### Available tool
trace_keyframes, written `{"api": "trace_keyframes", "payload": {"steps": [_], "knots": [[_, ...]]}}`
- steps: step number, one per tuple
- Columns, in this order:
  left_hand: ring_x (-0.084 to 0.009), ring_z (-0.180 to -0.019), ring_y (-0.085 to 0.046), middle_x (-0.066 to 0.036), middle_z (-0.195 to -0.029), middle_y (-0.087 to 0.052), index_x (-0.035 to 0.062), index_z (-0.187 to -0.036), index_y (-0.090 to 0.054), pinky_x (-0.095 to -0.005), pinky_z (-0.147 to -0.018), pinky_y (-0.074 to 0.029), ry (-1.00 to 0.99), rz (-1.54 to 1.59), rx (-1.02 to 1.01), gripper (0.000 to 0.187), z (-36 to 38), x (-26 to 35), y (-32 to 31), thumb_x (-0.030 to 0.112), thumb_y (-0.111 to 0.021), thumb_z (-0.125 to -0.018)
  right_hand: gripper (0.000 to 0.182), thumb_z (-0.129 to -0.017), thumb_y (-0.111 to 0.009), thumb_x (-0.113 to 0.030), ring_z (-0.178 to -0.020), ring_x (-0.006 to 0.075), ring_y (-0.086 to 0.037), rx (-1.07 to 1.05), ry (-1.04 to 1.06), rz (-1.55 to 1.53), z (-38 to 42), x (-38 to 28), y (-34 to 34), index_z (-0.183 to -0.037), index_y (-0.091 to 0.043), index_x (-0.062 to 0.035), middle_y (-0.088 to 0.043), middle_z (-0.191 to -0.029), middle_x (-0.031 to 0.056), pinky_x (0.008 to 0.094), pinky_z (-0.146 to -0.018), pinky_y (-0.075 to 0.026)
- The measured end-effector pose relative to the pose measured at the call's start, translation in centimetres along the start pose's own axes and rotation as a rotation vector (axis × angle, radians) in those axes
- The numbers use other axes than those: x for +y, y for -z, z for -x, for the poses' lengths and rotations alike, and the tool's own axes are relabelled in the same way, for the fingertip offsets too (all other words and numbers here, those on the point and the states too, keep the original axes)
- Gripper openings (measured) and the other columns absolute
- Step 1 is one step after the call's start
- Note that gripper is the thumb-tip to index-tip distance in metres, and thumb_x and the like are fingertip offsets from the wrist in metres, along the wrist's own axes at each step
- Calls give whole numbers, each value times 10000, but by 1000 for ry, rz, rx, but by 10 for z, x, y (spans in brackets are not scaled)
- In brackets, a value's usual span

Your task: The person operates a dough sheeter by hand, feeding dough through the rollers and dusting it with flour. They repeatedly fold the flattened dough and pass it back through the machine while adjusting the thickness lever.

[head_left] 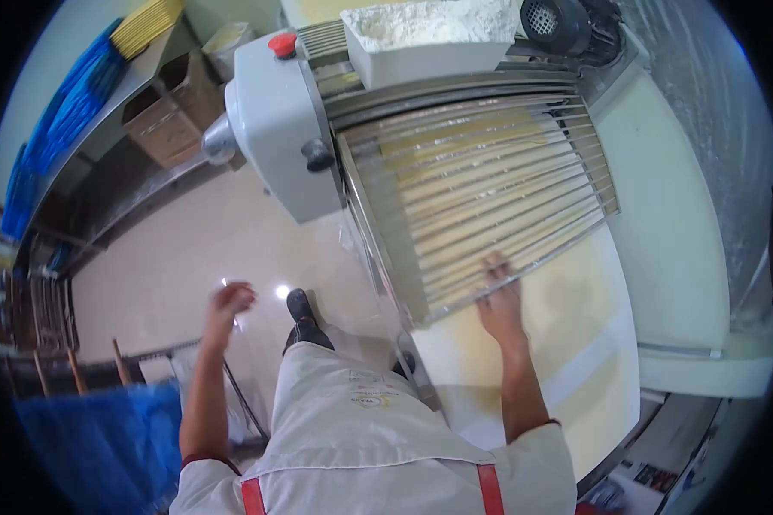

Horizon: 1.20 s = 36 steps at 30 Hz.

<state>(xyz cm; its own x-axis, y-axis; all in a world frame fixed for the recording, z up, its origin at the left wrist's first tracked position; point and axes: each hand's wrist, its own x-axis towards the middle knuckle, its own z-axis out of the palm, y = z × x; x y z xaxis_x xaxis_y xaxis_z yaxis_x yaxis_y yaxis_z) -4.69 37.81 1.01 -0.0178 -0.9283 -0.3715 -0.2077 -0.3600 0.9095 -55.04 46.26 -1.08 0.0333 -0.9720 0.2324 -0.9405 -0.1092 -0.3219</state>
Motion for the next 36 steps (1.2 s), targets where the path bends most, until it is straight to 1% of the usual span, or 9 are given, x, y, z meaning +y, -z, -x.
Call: {"api": "trace_keyframes", "payload": {"steps": [4, 6, 10, 17, 19, 23, 27, 30, 36], "knots": [[-126, -933, -548, -60, -1007, -602, 4, -1105, -560, -256, -819, -429, -593, -98, 181, 247, -164, 113, 77, 155, -546, -911, 396, -806, -584, -58, -1284, 365, -365, 321, -595, -30, 33, -32, -2, -1197, -540, -11, -435, -1348, 200, 462, -1058, -298], [-144, -1002, -539, -78, -1071, -590, -6, -1134, -541, -274, -881, -414, -743, -119, 83, 261, -215, 176, 67, 149, -522, -925, 364, -804, -577, -27, -1269, 368, -383, 444, -963, -49, 21, -86, 13, -1167, -559, -17, -452, -1337, 200, 442, -1051, -315], [-196, -1070, -521, -131, -1157, -564, -23, -1239, -473, -295, -945, -385, -655, -201, -241, 365, -262, 200, 37, 216, -453, -962, 296, -832, -551, -13, -1226, 321, -462, 662, -835, 10, -59, -163, -4, -1125, -590, -33, -490, -1315, 187, 390, -1035, -335], [-225, -947, -583, -188, -1143, -575, 8, -1331, -379, -317, -803, -467, -477, -184, -331, 529, -277, 182, 36, 357, -479, -945, 341, -918, -515, -177, -1189, 267, -475, 659, -537, -660, -240, -292, -58, -1174, -542, 47, -528, -1237, 181, 360, -1021, -331], [-215, -934, -591, -200, -1143, -570, -1, -1331, -372, -311, -811, -469, -420, -170, -353, 536, -270, 190, 38, 355, -477, -943, 441, -955, -493, -310, -1121, 230, -509, 934, -695, -809, -265, -288, -81, -1182, -517, 67, -558, -1175, 158, 343, -989, -354], [-240, -916, -599, -199, -1206, -526, -14, -1336, -363, -330, -792, -482, -560, -97, -483, 550, -277, 169, 56, 358, -475, -946, 465, -948, -481, -404, -951, 184, -556, 1073, -709, -1314, -279, -276, -79, -1089, -560, 32, -609, -1021, 98, 332, -895, -407], [-159, -709, -517, -85, -760, -555, -7, -916, -554, -306, -620, -421, -718, -423, -660, 700, -286, 140, 98, 682, -507, -807, 452, -959, -464, -386, -942, 185, -554, 1154, -736, -1375, -284, -271, -78, -1052, -590, 37, -614, -994, 101, 330, -880, -410], [-204, -607, -537, -105, -627, -527, 8, -786, -558, -346, -569, -422, -733, -322, -584, 712, -293, 129, 90, 707, -632, -671, 442, -973, -420, -389, -909, 162, -554, 1087, -643, -1401, -285, -274, -74, -995, -595, 16, -622, -941, 85, 312, -850, -410], [-245, -592, -560, -92, -642, -549, 20, -800, -580, -345, -564, -436, -892, -260, -645, 672, -319, 109, 90, 673, -666, -667, 504, -978, -350, -446, -926, 172, -596, 1057, -682, -1297, -287, -264, -75, -1047, -587, -6, -641, -998, 95, 309, -856, -456]]}}
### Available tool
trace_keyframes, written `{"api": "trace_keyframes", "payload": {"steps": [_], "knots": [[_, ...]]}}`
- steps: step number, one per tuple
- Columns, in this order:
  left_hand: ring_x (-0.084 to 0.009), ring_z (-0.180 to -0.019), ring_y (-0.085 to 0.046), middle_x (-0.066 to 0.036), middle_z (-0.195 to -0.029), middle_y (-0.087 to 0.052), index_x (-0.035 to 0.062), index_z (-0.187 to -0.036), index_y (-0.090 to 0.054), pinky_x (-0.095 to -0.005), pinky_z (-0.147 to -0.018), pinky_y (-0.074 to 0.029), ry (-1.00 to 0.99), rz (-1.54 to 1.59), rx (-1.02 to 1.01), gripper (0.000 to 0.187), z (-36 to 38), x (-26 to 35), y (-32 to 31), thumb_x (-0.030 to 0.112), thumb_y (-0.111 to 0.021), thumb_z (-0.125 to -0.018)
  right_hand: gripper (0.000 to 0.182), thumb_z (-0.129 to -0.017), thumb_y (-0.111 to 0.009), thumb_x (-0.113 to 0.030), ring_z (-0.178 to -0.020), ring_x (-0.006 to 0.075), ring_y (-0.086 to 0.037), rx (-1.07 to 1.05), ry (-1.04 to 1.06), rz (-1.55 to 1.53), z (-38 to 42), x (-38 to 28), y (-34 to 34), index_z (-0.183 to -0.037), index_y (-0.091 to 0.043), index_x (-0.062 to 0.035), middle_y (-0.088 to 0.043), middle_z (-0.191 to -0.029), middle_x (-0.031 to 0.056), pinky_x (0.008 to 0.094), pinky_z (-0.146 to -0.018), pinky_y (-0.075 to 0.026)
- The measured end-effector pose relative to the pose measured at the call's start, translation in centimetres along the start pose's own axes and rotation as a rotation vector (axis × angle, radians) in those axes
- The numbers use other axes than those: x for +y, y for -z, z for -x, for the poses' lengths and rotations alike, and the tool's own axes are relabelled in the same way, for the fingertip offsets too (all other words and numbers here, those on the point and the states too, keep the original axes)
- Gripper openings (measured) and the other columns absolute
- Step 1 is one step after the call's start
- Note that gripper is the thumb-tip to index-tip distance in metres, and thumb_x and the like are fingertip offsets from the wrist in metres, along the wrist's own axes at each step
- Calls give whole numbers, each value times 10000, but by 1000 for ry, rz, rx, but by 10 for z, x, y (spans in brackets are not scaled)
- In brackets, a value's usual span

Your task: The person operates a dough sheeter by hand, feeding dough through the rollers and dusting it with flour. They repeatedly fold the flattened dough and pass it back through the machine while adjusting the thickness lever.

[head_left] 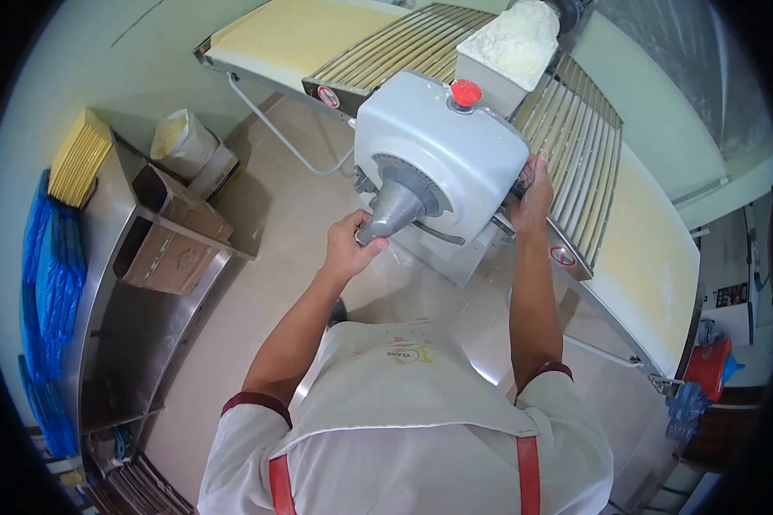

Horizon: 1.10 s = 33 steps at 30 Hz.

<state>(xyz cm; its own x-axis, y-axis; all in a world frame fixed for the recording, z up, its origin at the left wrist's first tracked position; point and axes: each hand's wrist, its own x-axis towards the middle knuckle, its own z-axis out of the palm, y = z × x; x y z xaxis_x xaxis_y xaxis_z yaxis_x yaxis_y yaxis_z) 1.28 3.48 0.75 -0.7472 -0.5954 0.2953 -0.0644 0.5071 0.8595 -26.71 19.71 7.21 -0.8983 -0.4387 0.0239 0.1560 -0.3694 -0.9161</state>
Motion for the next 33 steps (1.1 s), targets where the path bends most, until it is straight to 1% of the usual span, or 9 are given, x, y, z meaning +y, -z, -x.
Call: {"api": "trace_keyframes", "payload": {"steps": [3, 9, 12, 15, 19, 22, 25, 31, 33], "knots": [[-268, -604, -582, -104, -661, -570, 22, -798, -591, -351, -572, -449, -143, 17, 35, 627, 2, -12, 4, 624, -702, -665, 538, -968, -361, -473, -964, 176, -584, -23, -4, 4, 3, -5, -3, -1096, -572, 5, -629, -1040, 101, 311, -885, -443], [-296, -608, -589, -128, -674, -584, 23, -782, -602, -361, -569, -456, -172, -21, 121, 553, 3, -23, -4, 530, -766, -632, 508, -963, -394, -456, -978, 174, -583, 10, 10, 18, -1, -5, -4, -1105, -570, -1, -625, -1058, 98, 310, -894, -439], [-294, -598, -590, -128, -662, -588, 25, -771, -603, -358, -559, -458, -132, -9, 125, 530, 4, -23, -5, 504, -778, -623, 437, -976, -399, -420, -906, 157, -553, 37, 24, -11, -2, -5, -8, -1016, -573, -22, -601, -970, 63, 306, -862, -415], [-220, -562, -579, -92, -614, -570, 18, -766, -583, -321, -552, -451, -169, -32, 171, 562, 3, -25, -8, 545, -742, -654, 427, -985, -389, -406, -890, 156, -537, 68, 32, -33, -4, -1, -12, -995, -574, -21, -591, -946, 54, 307, -863, -401], [-248, -559, -585, -106, -619, -578, 22, -741, -596, -335, -544, -456, -153, -59, 180, 538, 4, -24, -8, 520, -764, -626, 438, -988, -384, -403, -914, 165, -540, 72, 9, -47, -7, 1, -9, -1026, -574, -10, -597, -970, 69, 307, -883, -400], [-286, -565, -596, -118, -635, -596, 33, -725, -613, -358, -541, -466, -166, -100, 176, 495, 2, -23, -3, 469, -802, -587, 450, -969, -413, -423, -900, 167, -617, 26, 29, -22, -10, 4, -4, -1085, -573, -19, -640, -1005, 89, 314, -821, -488], [-281, -565, -600, -111, -639, -600, 41, -721, -618, -358, -539, -468, -241, -115, 199, 491, -2, -19, 0, 478, -798, -586, 441, -986, -385, -410, -898, 164, -545, 57, -8, -19, 0, -6, -15, -1009, -579, -14, -601, -957, 71, 316, -861, -415], [-289, -634, -612, -102, -692, -610, 38, -789, -621, -363, -580, -474, -274, -102, 146, 550, -4, -19, 3, 536, -769, -606, 417, -984, -393, -393, -866, 170, -547, 124, -14, 128, -3, -6, -8, -979, -597, -29, -600, -938, 65, 311, -822, -423], [-303, -712, -620, -110, -759, -620, 32, -878, -620, -378, -639, -481, -257, -89, 129, 613, -2, -18, 6, 571, -749, -616, 389, -977, -414, -361, -891, 176, -556, 40, 344, 506, -11, -25, -8, -1009, -597, -19, -607, -963, 74, 304, -839, -420]]}}
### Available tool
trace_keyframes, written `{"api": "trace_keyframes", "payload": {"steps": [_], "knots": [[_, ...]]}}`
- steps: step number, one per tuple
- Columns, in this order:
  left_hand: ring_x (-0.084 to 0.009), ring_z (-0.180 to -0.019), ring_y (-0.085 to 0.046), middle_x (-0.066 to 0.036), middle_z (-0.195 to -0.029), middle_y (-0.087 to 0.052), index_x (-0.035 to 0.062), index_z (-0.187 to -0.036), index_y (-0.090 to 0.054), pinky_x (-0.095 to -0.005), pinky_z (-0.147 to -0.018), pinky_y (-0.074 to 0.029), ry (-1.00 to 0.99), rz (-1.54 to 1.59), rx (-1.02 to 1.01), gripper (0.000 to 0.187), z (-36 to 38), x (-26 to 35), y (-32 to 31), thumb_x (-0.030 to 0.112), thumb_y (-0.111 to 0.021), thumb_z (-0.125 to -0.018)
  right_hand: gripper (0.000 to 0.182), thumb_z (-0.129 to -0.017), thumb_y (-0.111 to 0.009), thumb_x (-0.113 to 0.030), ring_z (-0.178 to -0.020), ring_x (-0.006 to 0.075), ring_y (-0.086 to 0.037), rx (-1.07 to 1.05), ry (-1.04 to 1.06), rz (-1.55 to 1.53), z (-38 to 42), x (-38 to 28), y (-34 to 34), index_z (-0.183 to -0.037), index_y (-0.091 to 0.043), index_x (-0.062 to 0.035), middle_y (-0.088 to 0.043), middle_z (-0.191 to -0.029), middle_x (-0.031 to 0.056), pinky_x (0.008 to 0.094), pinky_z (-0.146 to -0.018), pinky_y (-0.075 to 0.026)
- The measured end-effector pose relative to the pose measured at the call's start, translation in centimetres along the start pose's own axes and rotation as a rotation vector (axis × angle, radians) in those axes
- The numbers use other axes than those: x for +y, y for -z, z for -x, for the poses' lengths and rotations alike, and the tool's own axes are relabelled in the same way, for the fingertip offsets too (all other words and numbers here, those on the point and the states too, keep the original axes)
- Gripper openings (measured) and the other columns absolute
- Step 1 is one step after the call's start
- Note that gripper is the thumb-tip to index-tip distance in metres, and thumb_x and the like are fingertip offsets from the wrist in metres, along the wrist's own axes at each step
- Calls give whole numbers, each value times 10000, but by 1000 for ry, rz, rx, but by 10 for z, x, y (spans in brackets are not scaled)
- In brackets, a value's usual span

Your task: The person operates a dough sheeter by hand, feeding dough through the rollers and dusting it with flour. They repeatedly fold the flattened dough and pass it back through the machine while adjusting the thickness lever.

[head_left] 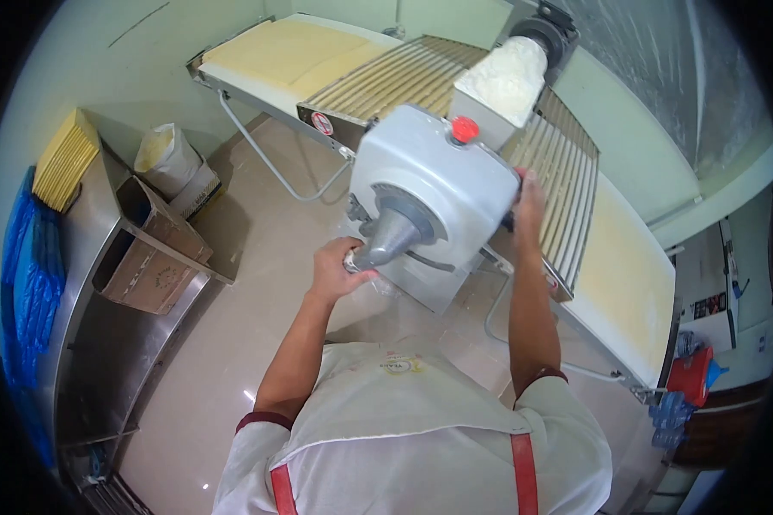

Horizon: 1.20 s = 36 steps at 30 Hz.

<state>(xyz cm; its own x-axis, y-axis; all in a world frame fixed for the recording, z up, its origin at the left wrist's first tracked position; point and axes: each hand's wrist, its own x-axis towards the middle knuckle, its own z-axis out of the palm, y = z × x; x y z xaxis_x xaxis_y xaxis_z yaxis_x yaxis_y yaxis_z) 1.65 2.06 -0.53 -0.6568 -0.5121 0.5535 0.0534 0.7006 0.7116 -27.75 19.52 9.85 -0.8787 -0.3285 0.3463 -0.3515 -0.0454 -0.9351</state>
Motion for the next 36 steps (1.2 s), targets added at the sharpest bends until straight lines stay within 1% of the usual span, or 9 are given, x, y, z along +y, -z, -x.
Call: {"api": "trace_keyframes", "payload": {"steps": [8, 11, 13, 14, 15, 19, 28, 32, 36], "knots": [[-278, -1023, -567, -171, -1065, -591, 1, -1217, -482, -367, -929, -410, 233, 130, 83, 445, 7, -75, 98, 295, -535, -888, 300, -894, -492, -189, -995, 337, -581, -406, 642, 988, -175, -55, -43, -1093, -593, 11, -612, -1087, 206, 352, -895, -434], [-269, -1004, -572, -171, -1058, -594, -13, -1198, -492, -364, -908, -426, 451, -13, 221, 389, 29, -148, 183, 208, -554, -884, 260, -882, -502, -176, -896, 355, -597, -687, 413, 1349, -191, -70, -62, -982, -609, 39, -628, -982, 230, 371, -816, -457], [-279, -998, -577, -178, -1056, -594, -15, -1173, -508, -365, -896, -435, 562, -132, 230, 375, 17, -195, 232, 205, -570, -877, 229, -861, -507, -151, -793, 354, -593, -883, 79, 1346, -183, -97, -86, -895, -590, 58, -615, -857, 245, 396, -743, -453], [-284, -995, -579, -181, -1055, -594, -16, -1161, -516, -366, -890, -439, 618, -195, 228, 367, 5, -208, 249, 204, -578, -873, 210, -851, -494, -137, -733, 357, -570, -932, 194, 1130, -180, -90, -85, -895, -565, 56, -583, -839, 266, 414, -699, -439], [-299, -1000, -576, -188, -1060, -593, -15, -1150, -523, -371, -892, -439, 541, -238, 171, 358, -19, -225, 259, 203, -579, -872, 179, -825, -525, -103, -685, 265, -569, -908, 67, 1144, -180, -92, -84, -889, -585, 52, -609, -766, 201, 356, -664, -443], [-369, -1034, -551, -210, -1090, -585, -17, -1119, -544, -404, -910, -430, 173, -313, -103, 329, -211, -274, 239, 193, -585, -868, 235, -737, -533, 0, -698, 81, -510, -552, -458, 952, -167, -116, -101, -951, -609, 60, -564, -800, -12, 237, -575, -395], [-371, -1308, -328, -210, -1396, -375, 23, -1348, -383, -465, -1069, -274, -279, -337, -583, 549, -468, -446, 109, 280, -544, -890, 319, -950, -493, -210, -797, 115, -581, 335, -157, -211, -129, -139, 7, -1210, -516, -26, -620, -1004, 55, 227, -642, -472], [-347, -1378, -223, -170, -1483, -261, 57, -1429, -277, -508, -1111, -160, -285, -517, -735, 646, -544, -523, 114, 388, -484, -914, 414, -948, -452, -204, -1100, 236, -541, 1352, 367, 450, 18, -282, -60, -1319, -441, -21, -529, -1241, 116, 302, -908, -456], [-331, -1385, -211, -151, -1495, -246, 87, -1443, -252, -494, -1118, -147, -443, -547, -800, 654, -639, -587, 99, 396, -481, -914, 377, -920, -460, -190, -1058, 232, -550, 1716, 563, 1141, 67, -276, -260, -1256, -491, -20, -555, -1186, 112, 331, -886, -456]]}}
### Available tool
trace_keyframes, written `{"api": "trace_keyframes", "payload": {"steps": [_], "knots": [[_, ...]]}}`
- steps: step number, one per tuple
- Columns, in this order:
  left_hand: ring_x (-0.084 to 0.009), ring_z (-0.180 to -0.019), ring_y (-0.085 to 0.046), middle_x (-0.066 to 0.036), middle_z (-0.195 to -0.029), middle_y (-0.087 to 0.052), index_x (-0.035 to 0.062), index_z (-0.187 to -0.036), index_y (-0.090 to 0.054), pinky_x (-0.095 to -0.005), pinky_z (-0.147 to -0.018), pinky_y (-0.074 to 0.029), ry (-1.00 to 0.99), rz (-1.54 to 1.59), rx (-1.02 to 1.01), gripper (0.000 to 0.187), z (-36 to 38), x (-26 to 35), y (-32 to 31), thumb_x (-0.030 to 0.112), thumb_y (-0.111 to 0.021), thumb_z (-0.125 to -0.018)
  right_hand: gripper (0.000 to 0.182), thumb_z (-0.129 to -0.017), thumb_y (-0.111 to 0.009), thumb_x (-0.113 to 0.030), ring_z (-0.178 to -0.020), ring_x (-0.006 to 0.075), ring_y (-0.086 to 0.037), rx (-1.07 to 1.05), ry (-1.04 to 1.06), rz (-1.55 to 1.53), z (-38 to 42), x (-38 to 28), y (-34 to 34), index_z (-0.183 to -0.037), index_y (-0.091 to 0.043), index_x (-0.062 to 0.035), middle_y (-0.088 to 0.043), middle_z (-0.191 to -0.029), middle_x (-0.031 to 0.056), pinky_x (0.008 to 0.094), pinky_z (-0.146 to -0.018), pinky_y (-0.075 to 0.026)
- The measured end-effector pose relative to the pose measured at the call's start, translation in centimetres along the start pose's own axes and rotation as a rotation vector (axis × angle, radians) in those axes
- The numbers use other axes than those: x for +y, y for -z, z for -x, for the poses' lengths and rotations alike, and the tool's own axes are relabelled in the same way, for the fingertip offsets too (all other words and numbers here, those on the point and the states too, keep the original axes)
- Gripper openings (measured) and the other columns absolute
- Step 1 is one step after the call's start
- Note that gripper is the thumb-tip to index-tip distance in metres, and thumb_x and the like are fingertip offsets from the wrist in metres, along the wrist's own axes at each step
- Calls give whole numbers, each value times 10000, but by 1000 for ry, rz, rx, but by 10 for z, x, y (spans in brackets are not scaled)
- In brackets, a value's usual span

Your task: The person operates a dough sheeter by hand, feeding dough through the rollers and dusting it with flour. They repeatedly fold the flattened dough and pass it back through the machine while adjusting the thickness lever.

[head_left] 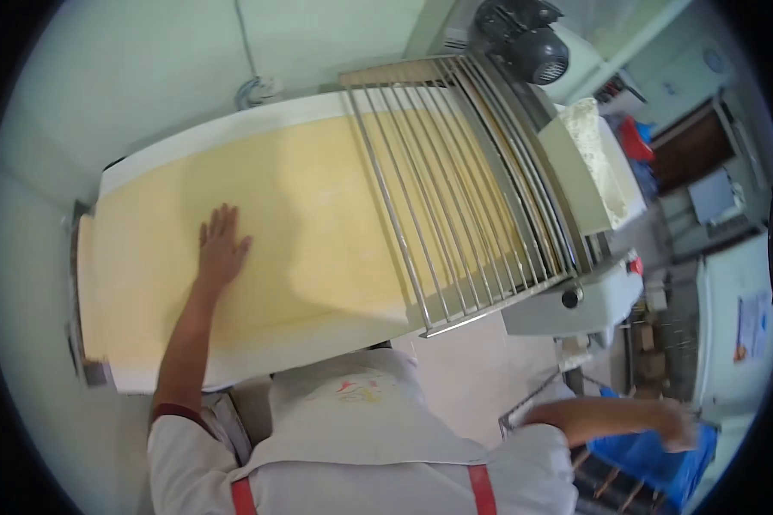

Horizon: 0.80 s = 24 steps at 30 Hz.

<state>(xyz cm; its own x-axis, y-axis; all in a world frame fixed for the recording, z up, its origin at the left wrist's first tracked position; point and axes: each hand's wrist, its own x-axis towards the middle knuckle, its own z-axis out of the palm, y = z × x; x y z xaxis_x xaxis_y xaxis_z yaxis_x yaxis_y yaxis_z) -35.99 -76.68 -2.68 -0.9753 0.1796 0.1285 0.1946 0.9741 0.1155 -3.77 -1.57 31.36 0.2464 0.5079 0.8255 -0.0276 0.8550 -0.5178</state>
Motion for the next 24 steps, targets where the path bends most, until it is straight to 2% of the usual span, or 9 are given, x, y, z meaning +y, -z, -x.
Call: {"api": "trace_keyframes", "payload": {"steps": [3, 6, 8, 11, 14, 17, 20, 23, 24], "knots": [[-319, -1387, -209, -149, -1499, -235, 97, -1446, -245, -509, -1110, -160, -86, 50, -59, 671, -37, -54, 7, 387, -504, -898, 353, -899, -467, -179, -1026, 229, -557, -539, 136, 610, 228, -66, -28, -1208, -528, -19, -574, -1144, 109, 353, -870, -456], [-311, -1383, -220, -142, -1495, -242, 106, -1439, -263, -504, -1107, -172, -104, 0, 1, 668, -80, -121, -9, 362, -536, -885, 333, -878, -473, -168, -995, 225, -564, -1359, 274, 671, 405, -167, -54, -1161, -565, -19, -594, -1102, 106, 375, -854, -455], [-322, -1373, -239, -140, -1480, -274, 98, -1432, -275, -497, -1107, -183, -23, 34, -21, 657, -94, -166, 5, 342, -545, -884, 321, -864, -478, -161, -974, 223, -569, -1277, 244, 633, 366, -191, -42, -1130, -590, -18, -607, -1074, 105, 390, -843, -455], [-335, -1329, -309, -144, -1431, -351, 89, -1405, -323, -487, -1093, -215, -34, 46, -19, 628, -124, -219, 3, 317, -565, -872, 275, -831, -459, -116, -925, 203, -563, -638, 72, 539, 231, -189, 13, -987, -652, 3, -629, -949, 87, 385, -811, -460], [-327, -1196, -449, -147, -1316, -474, 75, -1328, -414, -476, -1010, -318, -187, 118, 1, 577, -142, -239, 2, 299, -611, -835, 230, -863, -509, -148, -855, 183, -558, -94, -125, 98, 232, -200, 15, -967, -637, 11, -608, -933, 95, 300, -729, -447], [-328, -926, -582, -146, -1040, -624, 54, -1086, -573, -459, -796, -432, -206, 256, -34, 421, -188, -207, 11, 291, -688, -758, 250, -877, -488, -173, -798, 155, -539, -804, 66, 826, 395, -219, -32, -994, -631, -5, -592, -886, 70, 279, -683, -431], [-273, -671, -582, -123, -742, -629, 25, -848, -616, -395, -625, -443, -262, 471, -360, 271, -233, -198, 2, 258, -710, -746, 271, -891, -467, -199, -740, 127, -520, -1556, 126, 757, 503, -294, -41, -1022, -624, -21, -576, -840, 45, 259, -637, -415], [-165, -631, -532, -67, -693, -613, 20, -820, -618, -360, -592, -424, -322, 789, -480, 223, -250, -196, -12, 231, -683, -793, 292, -905, -446, -225, -683, 100, -500, -1343, -385, 721, 413, -294, -25, -1049, -617, -37, -559, -794, 20, 238, -590, -400], [-159, -642, -536, -61, -703, -616, 20, -834, -626, -357, -598, -428, -336, 745, -508, 215, -253, -197, -10, 226, -677, -801, 172, -870, -473, -106, -733, 99, -509, -755, -815, 184, 377, -209, 12, -939, -617, -43, -548, -816, 15, 256, -628, -423]]}}
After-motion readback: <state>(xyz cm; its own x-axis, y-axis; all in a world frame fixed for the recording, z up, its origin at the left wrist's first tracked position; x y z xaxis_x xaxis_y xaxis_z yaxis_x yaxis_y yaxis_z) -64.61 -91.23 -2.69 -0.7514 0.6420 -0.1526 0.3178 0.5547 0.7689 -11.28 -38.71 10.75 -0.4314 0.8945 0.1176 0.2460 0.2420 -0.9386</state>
